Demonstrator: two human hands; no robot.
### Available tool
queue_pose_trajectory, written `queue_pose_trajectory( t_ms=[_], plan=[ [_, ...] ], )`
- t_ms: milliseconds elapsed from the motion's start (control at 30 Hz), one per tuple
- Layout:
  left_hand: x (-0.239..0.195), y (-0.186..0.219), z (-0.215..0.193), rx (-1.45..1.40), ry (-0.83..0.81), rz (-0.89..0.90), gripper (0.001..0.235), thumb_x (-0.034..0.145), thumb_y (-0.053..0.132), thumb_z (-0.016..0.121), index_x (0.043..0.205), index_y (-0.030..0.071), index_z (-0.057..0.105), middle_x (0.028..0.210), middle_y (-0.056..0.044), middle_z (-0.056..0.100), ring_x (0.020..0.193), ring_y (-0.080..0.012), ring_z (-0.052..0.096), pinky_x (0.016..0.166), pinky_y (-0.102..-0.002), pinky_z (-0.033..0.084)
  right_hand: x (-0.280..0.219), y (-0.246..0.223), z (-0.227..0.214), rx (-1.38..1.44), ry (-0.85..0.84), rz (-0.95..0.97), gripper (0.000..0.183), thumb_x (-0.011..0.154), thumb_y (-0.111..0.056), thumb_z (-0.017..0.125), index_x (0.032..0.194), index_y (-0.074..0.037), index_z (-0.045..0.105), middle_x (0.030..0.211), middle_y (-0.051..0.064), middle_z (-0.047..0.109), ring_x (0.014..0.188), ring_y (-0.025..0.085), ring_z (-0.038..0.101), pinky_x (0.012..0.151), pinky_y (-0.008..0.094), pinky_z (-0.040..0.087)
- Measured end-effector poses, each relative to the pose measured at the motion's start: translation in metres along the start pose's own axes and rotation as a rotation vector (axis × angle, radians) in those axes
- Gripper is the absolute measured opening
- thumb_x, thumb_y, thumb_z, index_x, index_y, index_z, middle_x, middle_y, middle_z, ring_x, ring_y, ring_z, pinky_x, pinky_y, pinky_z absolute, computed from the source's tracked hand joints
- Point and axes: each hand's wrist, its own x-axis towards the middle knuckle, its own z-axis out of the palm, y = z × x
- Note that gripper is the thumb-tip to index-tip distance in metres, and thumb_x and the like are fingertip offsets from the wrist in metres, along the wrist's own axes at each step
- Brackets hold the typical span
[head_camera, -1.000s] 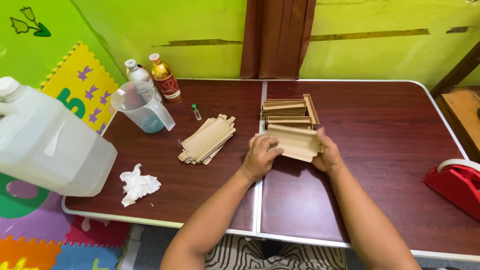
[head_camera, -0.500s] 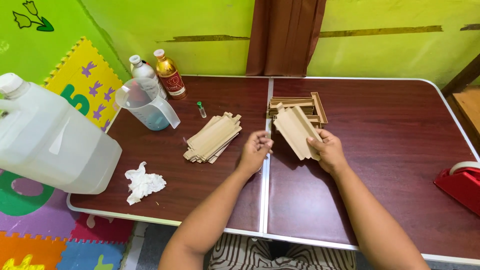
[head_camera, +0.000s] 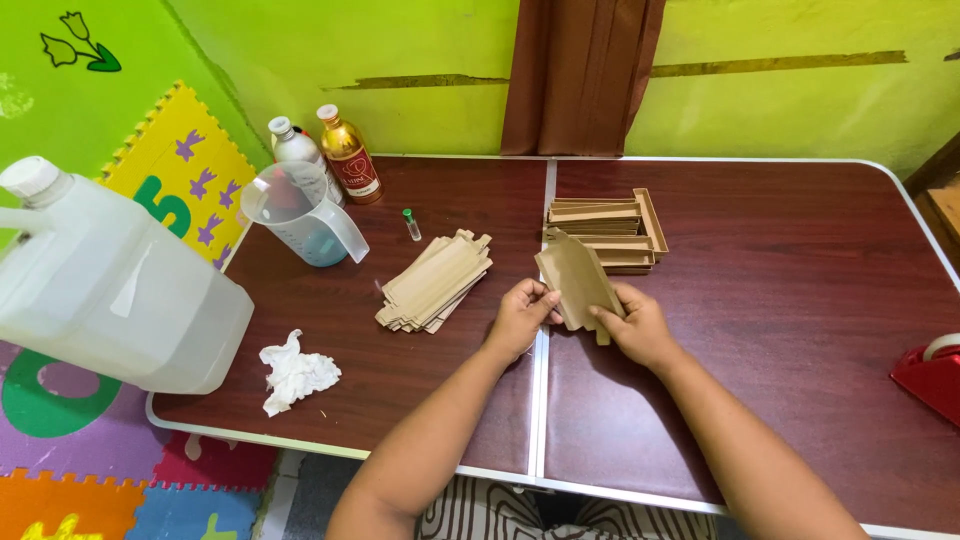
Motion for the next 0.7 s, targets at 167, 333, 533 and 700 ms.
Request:
queue_pose_trajectory(
  t_ms=[167,333,533,700],
  plan=[
    [-0.014,0.022,0.012,0.031,-0.017,0.014,0.016,0.097,0.010,0.074,0.096,-0.001,0.063,0.075,-0.012,0.068,0.062,-0.0192,0.074,0.056,-0.024,0.062,0.000,0.011,0.000,-0.144,-0.038,-0.057,0.023,0.083,-0.005,0.081,0.105,-0.006,0.078,0.069,0.014,0.075,0.068,0.019,0.070,0.062,0.037,0.057],
    [-0.023,0.040,0.021,0.069,-0.046,0.041,0.016,0.090,0.008,0.081,0.090,0.000,0.066,0.072,-0.010,0.067,0.059,-0.0140,0.071,0.055,-0.022,0.059,-0.009,-0.015,0.005,-0.151,-0.052,-0.059,0.021,0.082,-0.007,0.082,0.102,-0.005,0.078,0.067,0.015,0.075,0.063,0.023,0.070,0.062,0.040,0.057],
    [-0.022,0.036,0.022,0.100,-0.028,0.045,0.022,0.083,0.012,0.088,0.089,0.002,0.069,0.072,-0.009,0.070,0.057,-0.0100,0.067,0.055,-0.019,0.054,-0.018,-0.037,0.010,-0.172,-0.143,-0.088,0.013,0.085,-0.010,0.075,0.097,-0.007,0.077,0.059,0.014,0.074,0.058,0.026,0.074,0.061,0.039,0.059],
    [-0.030,0.060,0.036,0.086,0.031,0.001,0.040,0.078,0.011,0.091,0.103,0.005,0.060,0.082,-0.003,0.059,0.061,-0.0084,0.064,0.056,-0.016,0.054,-0.023,-0.066,0.009,-0.096,-0.220,-0.028,0.020,0.079,-0.006,0.081,0.099,-0.007,0.079,0.064,0.016,0.077,0.060,0.024,0.073,0.059,0.037,0.059]
  ],
)
